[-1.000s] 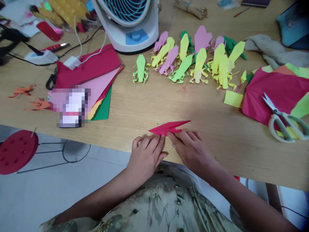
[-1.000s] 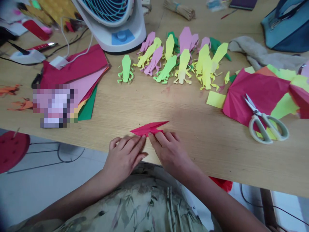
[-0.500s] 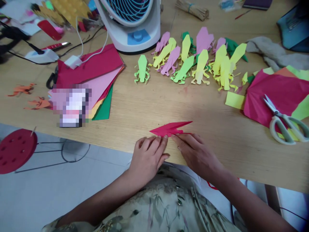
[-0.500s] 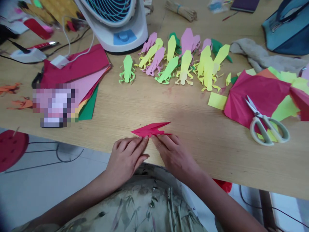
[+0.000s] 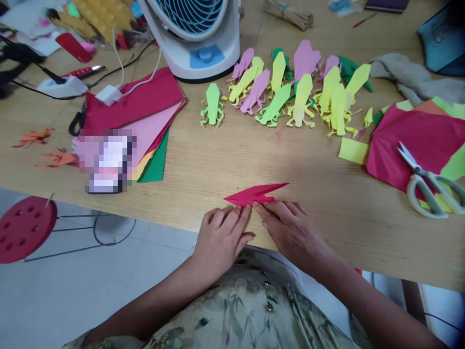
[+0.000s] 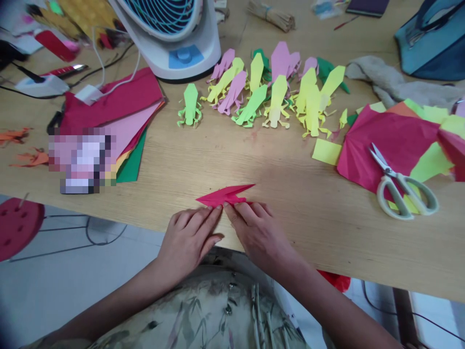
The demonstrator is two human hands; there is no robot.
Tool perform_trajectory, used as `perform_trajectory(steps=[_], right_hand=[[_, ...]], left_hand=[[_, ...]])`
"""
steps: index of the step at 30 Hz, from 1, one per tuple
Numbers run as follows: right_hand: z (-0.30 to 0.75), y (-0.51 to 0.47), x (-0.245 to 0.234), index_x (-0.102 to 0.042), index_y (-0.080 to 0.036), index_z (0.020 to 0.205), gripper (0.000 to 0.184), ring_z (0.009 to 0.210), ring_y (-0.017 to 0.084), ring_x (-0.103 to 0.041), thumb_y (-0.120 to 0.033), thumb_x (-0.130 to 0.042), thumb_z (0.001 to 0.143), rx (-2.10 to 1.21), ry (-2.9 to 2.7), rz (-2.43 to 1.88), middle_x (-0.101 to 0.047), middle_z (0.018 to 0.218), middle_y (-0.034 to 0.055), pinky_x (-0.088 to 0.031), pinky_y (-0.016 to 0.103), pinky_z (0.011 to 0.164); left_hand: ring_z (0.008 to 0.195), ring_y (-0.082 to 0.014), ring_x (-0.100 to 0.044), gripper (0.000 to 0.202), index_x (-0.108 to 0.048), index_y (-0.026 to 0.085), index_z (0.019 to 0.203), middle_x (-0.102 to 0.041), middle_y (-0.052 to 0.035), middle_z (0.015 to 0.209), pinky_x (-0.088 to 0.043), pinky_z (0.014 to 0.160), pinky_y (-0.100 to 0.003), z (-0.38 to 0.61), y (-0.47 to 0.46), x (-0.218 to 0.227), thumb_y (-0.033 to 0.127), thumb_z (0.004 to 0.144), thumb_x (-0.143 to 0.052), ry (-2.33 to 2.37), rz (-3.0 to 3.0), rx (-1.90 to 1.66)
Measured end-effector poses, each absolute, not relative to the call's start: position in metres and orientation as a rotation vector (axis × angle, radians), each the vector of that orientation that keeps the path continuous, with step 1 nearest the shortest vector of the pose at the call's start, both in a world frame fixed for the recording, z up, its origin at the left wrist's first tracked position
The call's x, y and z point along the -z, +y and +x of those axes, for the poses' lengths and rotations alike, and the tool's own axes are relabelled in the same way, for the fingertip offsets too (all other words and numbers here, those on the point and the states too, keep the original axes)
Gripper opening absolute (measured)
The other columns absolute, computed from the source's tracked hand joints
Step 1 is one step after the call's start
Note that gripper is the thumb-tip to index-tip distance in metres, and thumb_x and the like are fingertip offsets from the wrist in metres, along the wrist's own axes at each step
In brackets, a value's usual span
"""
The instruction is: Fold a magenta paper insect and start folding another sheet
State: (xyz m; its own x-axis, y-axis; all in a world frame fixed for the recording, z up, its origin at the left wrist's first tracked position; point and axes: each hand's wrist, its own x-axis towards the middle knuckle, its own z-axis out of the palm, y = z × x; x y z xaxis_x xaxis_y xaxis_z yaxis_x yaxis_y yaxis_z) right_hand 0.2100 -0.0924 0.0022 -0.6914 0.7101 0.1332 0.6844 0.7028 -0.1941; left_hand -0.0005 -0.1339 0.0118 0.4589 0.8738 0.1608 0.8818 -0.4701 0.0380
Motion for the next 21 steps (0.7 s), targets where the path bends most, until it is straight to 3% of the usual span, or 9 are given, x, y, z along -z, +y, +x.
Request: perform_trajectory(steps=[12,21], right_hand=[[0.2016,-0.0925,-0.0104,-0.055,-0.013,0.138,0.042,0.102,0.027,-0.060,-0.025,-0.055,0.098,-0.205,-2.681,-1.157,-0.065,0.115,0.0143,-0.047,0.041,0.088],[0.2077,-0.0947,-0.0077,-0.054,-0.008,0.138,0.044,0.101,0.029,-0.059,-0.026,-0.054,0.098,-0.192,-2.667,-1.136,-0.064,0.117,0.0172,-0.049,0.044,0.087]], left_hand=[[0.110,-0.0267,-0.055,0.057,-0.054,0.009,0.140,-0.067,-0.0147,0.122,-0.041,0.090,-0.039,-0.0045,-0.1364,-0.0069,0.050,0.101,-0.043,-1.594,-2.673,0.340],[0.114,-0.0306,-0.054,0.062,-0.054,0.011,0.141,-0.062,-0.0177,0.131,-0.044,0.090,-0.043,-0.0030,-0.1345,-0.0135,0.055,0.098,-0.046,-1.651,-2.698,0.195]])
